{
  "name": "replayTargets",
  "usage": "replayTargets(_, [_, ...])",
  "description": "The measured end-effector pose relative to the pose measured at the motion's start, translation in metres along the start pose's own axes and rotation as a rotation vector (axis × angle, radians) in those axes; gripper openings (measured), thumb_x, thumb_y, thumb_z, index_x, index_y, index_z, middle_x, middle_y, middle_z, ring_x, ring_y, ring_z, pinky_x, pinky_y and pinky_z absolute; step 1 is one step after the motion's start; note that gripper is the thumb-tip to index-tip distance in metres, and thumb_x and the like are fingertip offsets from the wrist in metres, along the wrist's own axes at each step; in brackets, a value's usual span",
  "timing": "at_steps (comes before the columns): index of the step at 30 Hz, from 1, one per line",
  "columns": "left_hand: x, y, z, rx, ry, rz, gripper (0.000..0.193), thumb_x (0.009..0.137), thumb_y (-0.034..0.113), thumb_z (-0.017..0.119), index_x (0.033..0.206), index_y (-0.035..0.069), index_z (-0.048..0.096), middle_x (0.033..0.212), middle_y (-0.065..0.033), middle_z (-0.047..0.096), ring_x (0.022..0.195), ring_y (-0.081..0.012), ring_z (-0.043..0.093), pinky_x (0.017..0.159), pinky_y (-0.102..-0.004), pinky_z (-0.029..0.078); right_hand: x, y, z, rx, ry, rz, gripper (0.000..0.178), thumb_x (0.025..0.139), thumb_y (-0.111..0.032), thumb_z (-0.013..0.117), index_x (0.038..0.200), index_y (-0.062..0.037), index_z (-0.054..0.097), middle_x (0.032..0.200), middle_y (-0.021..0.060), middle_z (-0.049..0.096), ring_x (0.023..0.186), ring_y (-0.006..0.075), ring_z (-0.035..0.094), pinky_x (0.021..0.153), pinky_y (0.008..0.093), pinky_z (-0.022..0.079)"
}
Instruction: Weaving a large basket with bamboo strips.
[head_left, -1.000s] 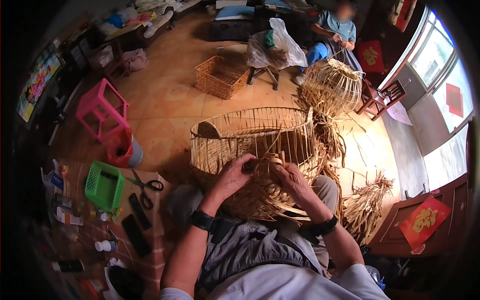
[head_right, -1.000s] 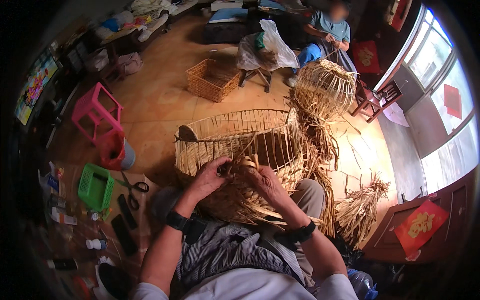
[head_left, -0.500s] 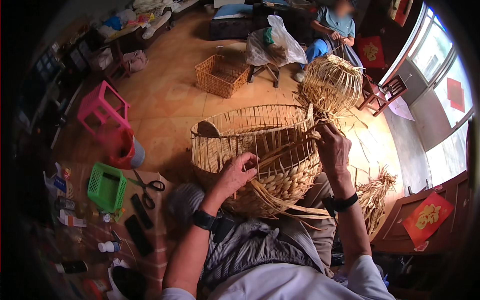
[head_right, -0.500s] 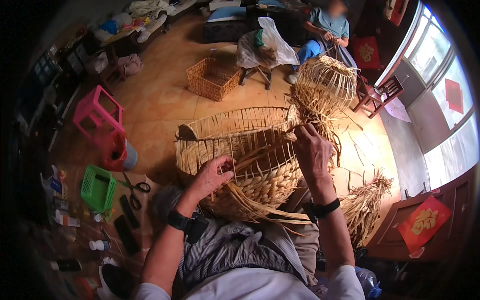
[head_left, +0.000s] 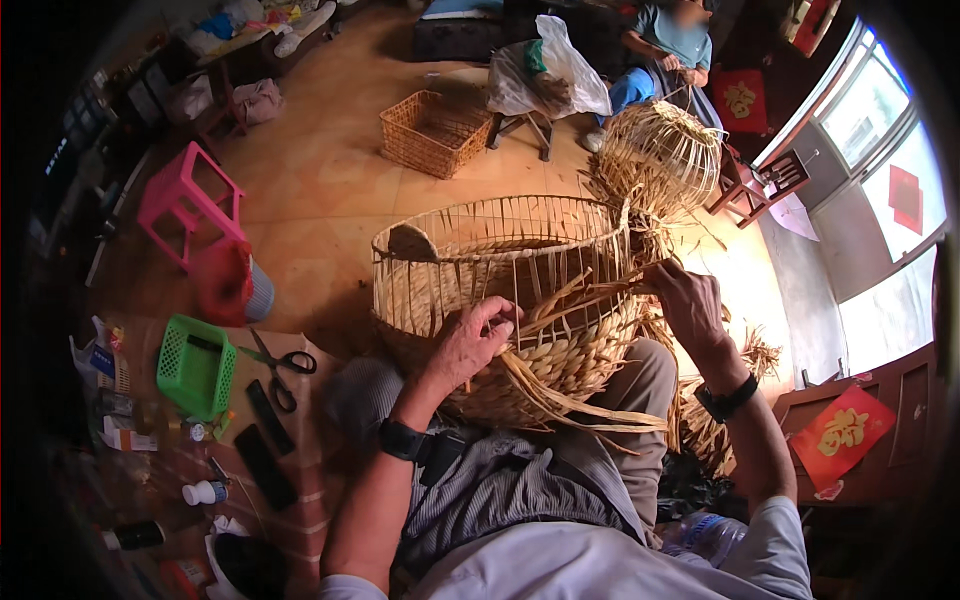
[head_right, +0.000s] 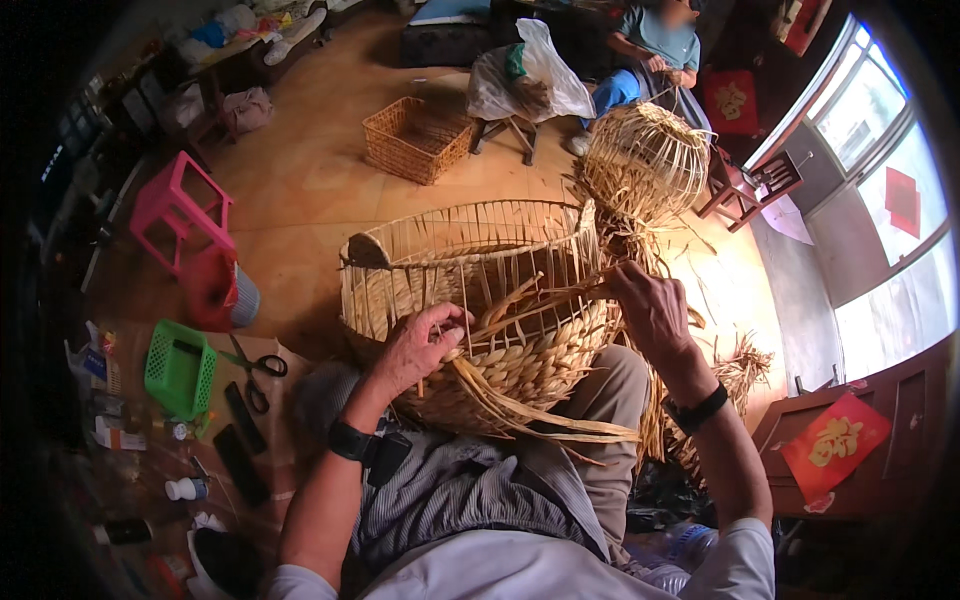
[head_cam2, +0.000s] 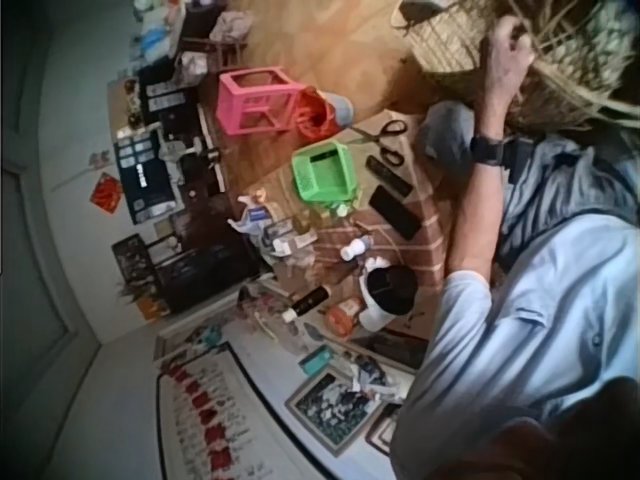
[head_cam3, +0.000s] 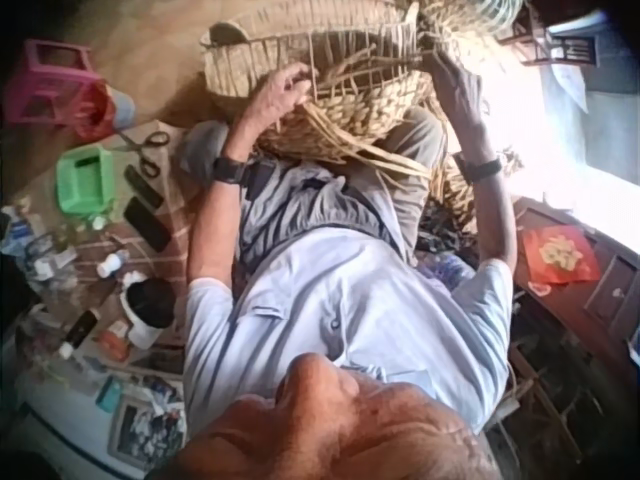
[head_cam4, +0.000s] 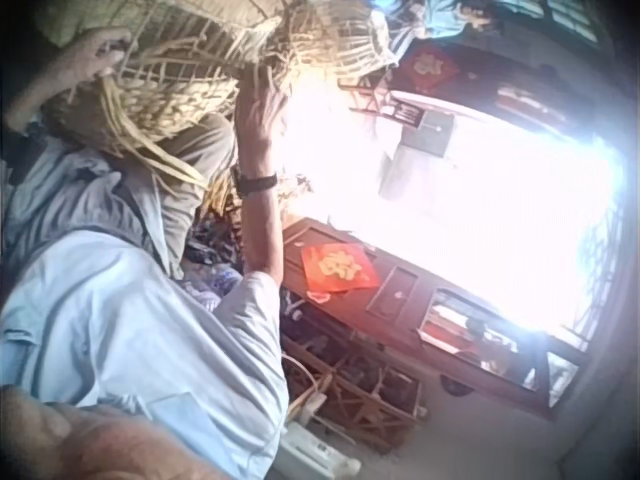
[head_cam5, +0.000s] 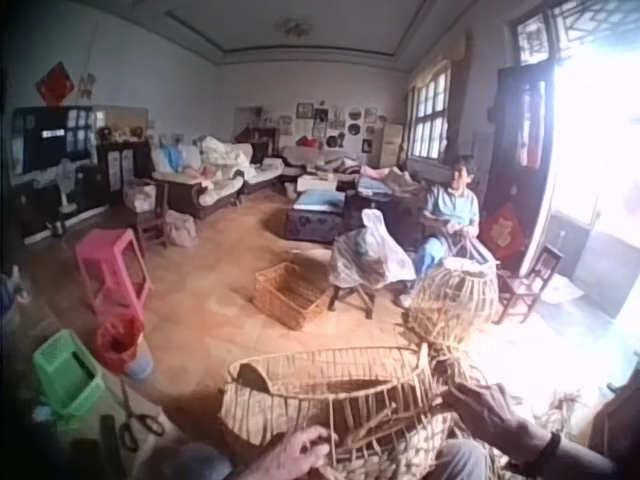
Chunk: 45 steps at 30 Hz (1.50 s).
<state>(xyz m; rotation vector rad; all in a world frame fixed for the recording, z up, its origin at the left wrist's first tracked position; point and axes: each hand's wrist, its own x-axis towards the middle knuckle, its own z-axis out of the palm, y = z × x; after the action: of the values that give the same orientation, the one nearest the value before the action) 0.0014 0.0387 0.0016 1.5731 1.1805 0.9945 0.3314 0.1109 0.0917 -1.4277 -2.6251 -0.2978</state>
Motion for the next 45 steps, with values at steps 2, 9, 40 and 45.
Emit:
replayTargets(2, [0.000,-0.001,0.001,-0.022,-0.011,-0.077,0.021,0.095,0.009,0.064,0.115,0.003,0.066,0.102,-0.0063,0.069,0.097,-0.0142,0.064,0.089,-0.0315,0.051,-0.006,-0.002,0.000,-0.013,-0.017,0.018,0.024,0.096,-0.025,0.065,0.109,-0.0053,0.063,0.102,0.0083,0.069,0.081,0.0231,0.071,0.067,0.0377,0.054])
replayTargets(9, [0.001,-0.008,0.002,0.031,0.039,-0.026,0.017,0.095,0.006,0.065,0.111,0.003,0.068,0.099,-0.0049,0.070,0.097,-0.0141,0.065,0.088,-0.0314,0.052,-0.026,0.005,-0.059,1.652,-0.635,0.025,0.029,0.088,-0.018,0.082,0.099,0.0031,0.066,0.101,0.0121,0.070,0.094,0.0190,0.066,0.081,0.0322,0.053])
replayTargets(40, [0.004,0.012,0.000,0.001,-0.006,-0.094,0.011,0.094,0.005,0.064,0.104,0.000,0.065,0.090,-0.0062,0.070,0.087,-0.0141,0.066,0.080,-0.0337,0.053,-0.027,-0.149,0.029,0.409,-0.156,0.051,0.056,0.096,-0.019,0.062,0.148,-0.0069,0.046,0.114,0.0151,0.057,0.081,0.0325,0.068,0.063,0.0395,0.055])
replayTargets(45, [0.005,0.016,0.001,0.123,0.030,-0.151,0.015,0.091,0.006,0.069,0.103,-0.002,0.067,0.090,-0.0105,0.073,0.083,-0.0137,0.067,0.077,-0.0307,0.053,-0.014,-0.139,0.034,0.335,0.075,-0.248,0.056,0.093,-0.022,0.063,0.142,0.0001,0.049,0.122,0.0156,0.053,0.096,0.0275,0.066,0.068,0.0383,0.056])
